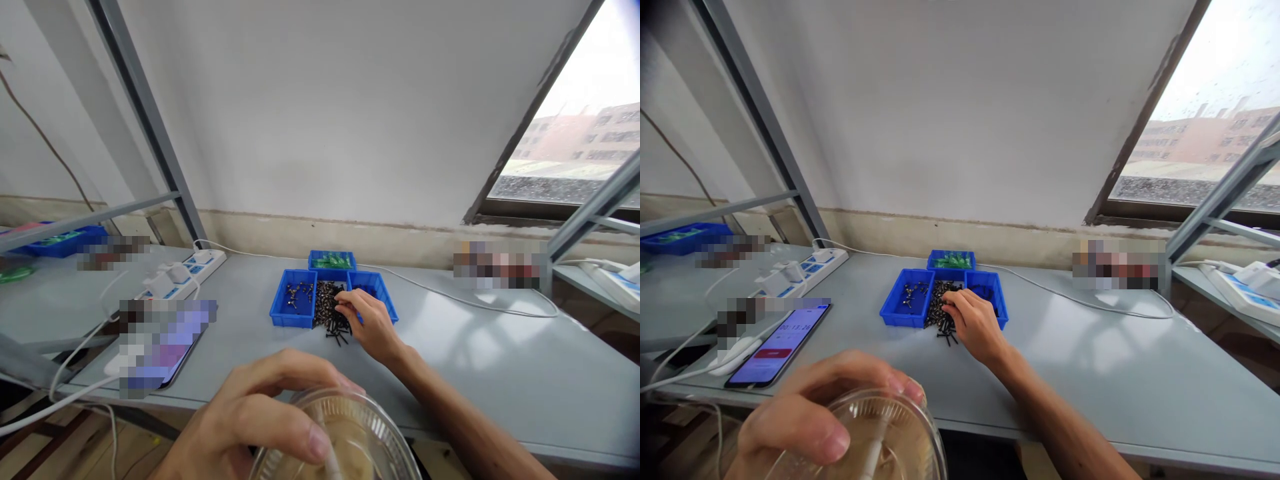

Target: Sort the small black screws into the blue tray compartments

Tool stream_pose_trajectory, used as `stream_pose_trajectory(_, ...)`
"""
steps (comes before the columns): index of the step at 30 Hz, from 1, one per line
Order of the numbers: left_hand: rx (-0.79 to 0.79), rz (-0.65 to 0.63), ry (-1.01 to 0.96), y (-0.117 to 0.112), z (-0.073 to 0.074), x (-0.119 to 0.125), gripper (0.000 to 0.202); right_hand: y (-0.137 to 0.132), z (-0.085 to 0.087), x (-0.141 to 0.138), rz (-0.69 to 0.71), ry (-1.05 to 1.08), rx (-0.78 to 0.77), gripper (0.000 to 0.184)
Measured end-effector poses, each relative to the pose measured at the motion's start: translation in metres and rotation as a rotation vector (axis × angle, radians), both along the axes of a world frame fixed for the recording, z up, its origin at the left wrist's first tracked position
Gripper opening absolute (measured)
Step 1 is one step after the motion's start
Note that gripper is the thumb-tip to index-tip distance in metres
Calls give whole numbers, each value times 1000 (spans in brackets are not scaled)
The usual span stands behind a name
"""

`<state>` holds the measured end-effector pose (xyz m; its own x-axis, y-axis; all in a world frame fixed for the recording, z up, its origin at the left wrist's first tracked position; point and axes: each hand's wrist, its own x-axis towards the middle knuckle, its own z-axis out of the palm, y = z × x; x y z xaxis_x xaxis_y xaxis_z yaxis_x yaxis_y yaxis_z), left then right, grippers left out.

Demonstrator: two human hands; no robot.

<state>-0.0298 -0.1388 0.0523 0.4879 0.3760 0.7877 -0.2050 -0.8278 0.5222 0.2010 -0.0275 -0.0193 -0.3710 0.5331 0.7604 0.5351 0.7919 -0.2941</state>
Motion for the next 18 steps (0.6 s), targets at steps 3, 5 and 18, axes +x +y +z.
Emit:
stream_pose_trajectory(3,4,-5,1,2,1,0,44,0,1,0,9,13,9,18)
stream_pose_trajectory(5,1,-13,-3,3,0,0,47,1,1,0,17,31,19,20)
stream_pose_trajectory(18,-41,-25,5,0,-3,1,44,3,-3,1,67,38,-4,24)
